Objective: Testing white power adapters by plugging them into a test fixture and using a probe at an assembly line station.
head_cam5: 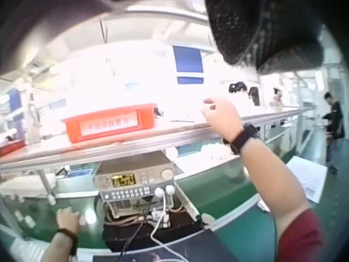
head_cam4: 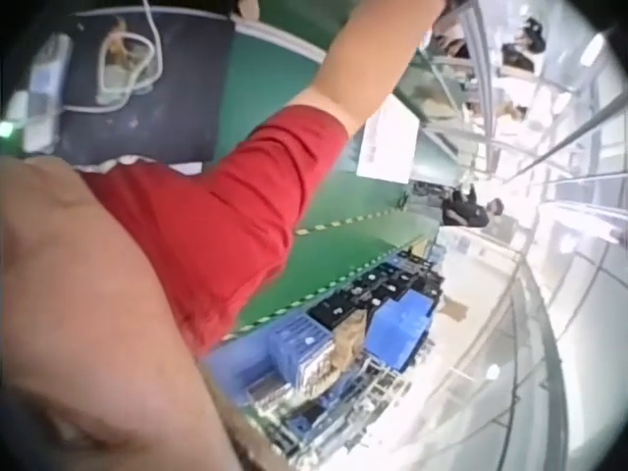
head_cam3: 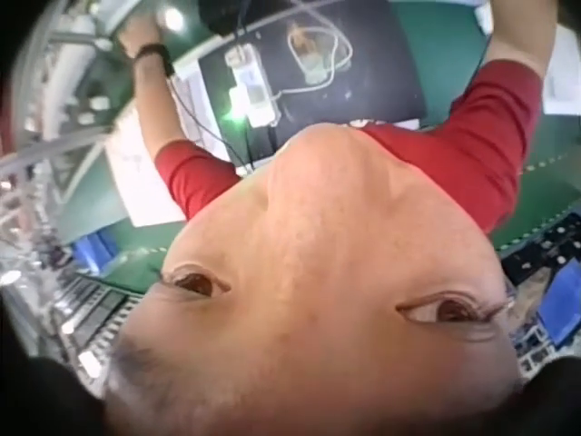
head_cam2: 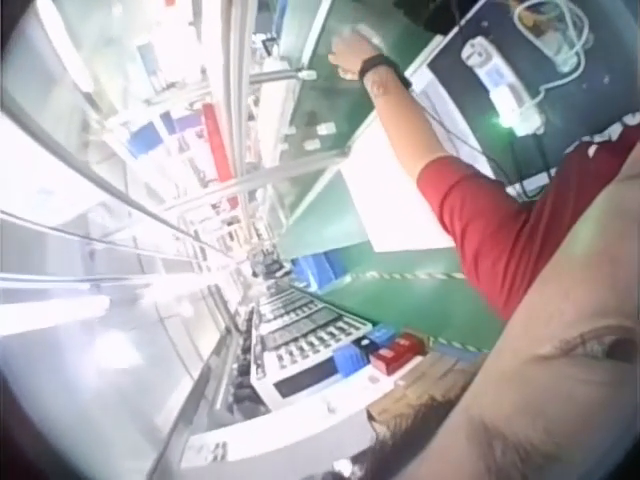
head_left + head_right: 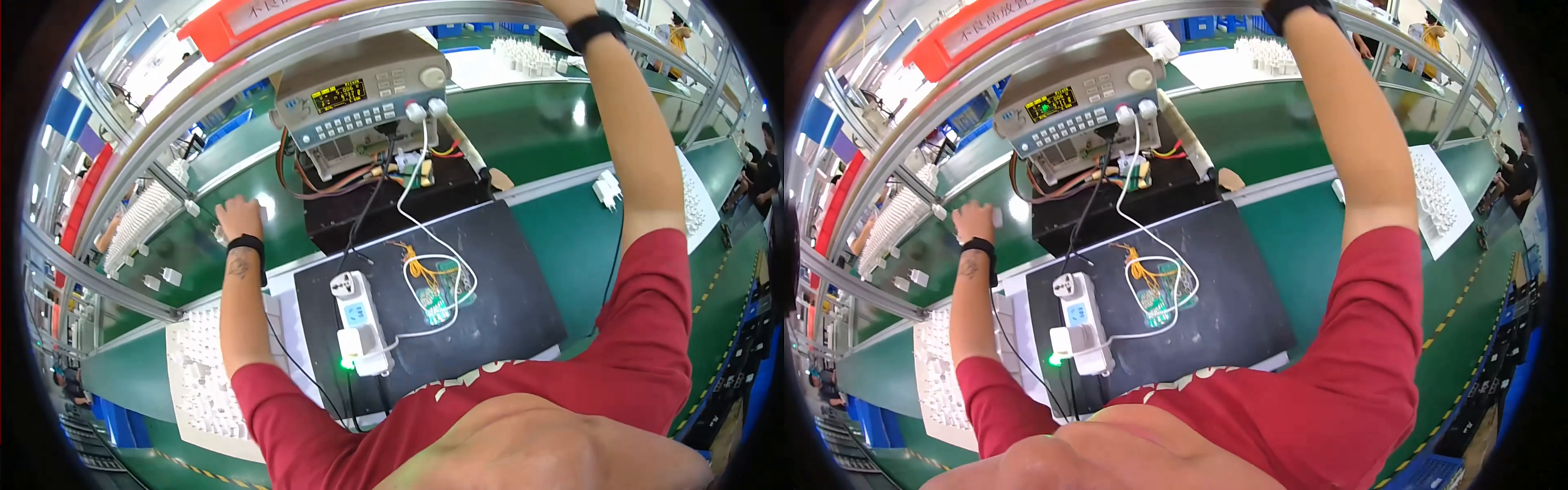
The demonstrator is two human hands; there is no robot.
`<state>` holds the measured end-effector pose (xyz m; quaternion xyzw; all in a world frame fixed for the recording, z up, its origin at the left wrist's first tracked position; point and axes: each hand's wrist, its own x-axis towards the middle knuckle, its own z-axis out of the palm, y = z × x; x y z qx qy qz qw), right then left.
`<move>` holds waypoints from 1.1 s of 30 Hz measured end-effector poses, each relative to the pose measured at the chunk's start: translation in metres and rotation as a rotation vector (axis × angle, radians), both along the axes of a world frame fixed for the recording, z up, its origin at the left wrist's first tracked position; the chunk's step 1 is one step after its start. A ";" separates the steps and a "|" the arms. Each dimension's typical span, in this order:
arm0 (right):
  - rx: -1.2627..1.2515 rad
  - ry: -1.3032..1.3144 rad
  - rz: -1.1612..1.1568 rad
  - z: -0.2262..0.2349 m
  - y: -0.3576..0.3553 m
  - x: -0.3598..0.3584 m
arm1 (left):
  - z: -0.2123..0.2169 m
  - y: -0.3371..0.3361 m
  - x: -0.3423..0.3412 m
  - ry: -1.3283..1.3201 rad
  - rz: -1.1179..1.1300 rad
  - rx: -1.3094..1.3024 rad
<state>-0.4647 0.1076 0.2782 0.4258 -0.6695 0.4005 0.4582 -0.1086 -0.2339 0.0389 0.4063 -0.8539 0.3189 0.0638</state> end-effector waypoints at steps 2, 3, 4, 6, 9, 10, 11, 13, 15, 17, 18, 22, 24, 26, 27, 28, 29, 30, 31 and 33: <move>0.017 0.016 -0.014 0.016 -0.022 -0.035 | -0.028 -0.031 -0.009 -0.219 0.072 0.019; 0.047 0.014 -0.023 0.024 -0.038 -0.053 | -0.040 -0.042 -0.011 -0.219 0.090 0.054; 0.080 0.015 -0.034 0.035 -0.052 -0.071 | -0.052 -0.052 -0.016 -0.205 0.125 0.067; 0.274 0.241 -0.207 0.059 -0.084 -0.105 | -0.070 -0.070 -0.022 -0.217 0.134 0.021; 0.522 0.364 -0.086 0.077 -0.111 -0.143 | -0.088 -0.089 -0.028 -0.221 0.086 0.004; 0.543 0.312 0.068 0.078 -0.121 -0.146 | -0.091 -0.091 -0.028 -0.215 -0.005 -0.055; 0.564 0.254 0.221 0.078 -0.125 -0.145 | -0.092 -0.093 -0.028 -0.224 0.052 0.016; 0.548 0.405 -0.728 0.071 -0.126 -0.127 | -0.083 -0.087 -0.027 -0.070 -0.183 -0.267; 0.611 0.663 -0.697 0.066 -0.103 -0.095 | -0.057 -0.070 -0.027 -0.014 -0.132 -0.304; -0.129 0.122 -0.182 0.054 -0.077 -0.048 | -0.015 -0.039 -0.033 -0.014 0.147 0.070; -0.183 0.220 -0.082 0.043 -0.055 -0.024 | 0.010 -0.018 -0.028 0.015 0.140 0.235; -0.317 0.150 0.538 -0.024 0.001 0.075 | 0.098 0.095 -0.007 0.483 -0.471 0.846; -0.101 0.227 0.545 -0.065 0.017 0.119 | 0.115 0.157 0.000 0.947 -0.789 1.083; 0.102 0.402 0.578 -0.098 0.015 0.154 | 0.120 0.212 0.011 1.134 -0.981 1.414; 0.102 0.567 0.723 -0.109 0.003 0.165 | 0.122 0.233 0.020 1.074 -1.089 1.598; 0.089 0.741 0.863 -0.119 -0.009 0.176 | 0.123 0.240 0.021 1.068 -1.119 1.662; 0.059 0.862 0.991 -0.127 -0.017 0.185 | 0.121 0.246 0.025 1.113 -1.164 1.705; 0.085 0.853 1.010 -0.133 -0.026 0.194 | 0.117 0.249 0.030 1.174 -1.108 1.668; 0.082 0.859 1.042 -0.138 -0.031 0.200 | 0.112 0.246 0.034 1.262 -0.984 1.580; 0.170 0.809 1.071 -0.144 -0.037 0.206 | 0.097 0.228 0.043 1.403 -0.948 1.564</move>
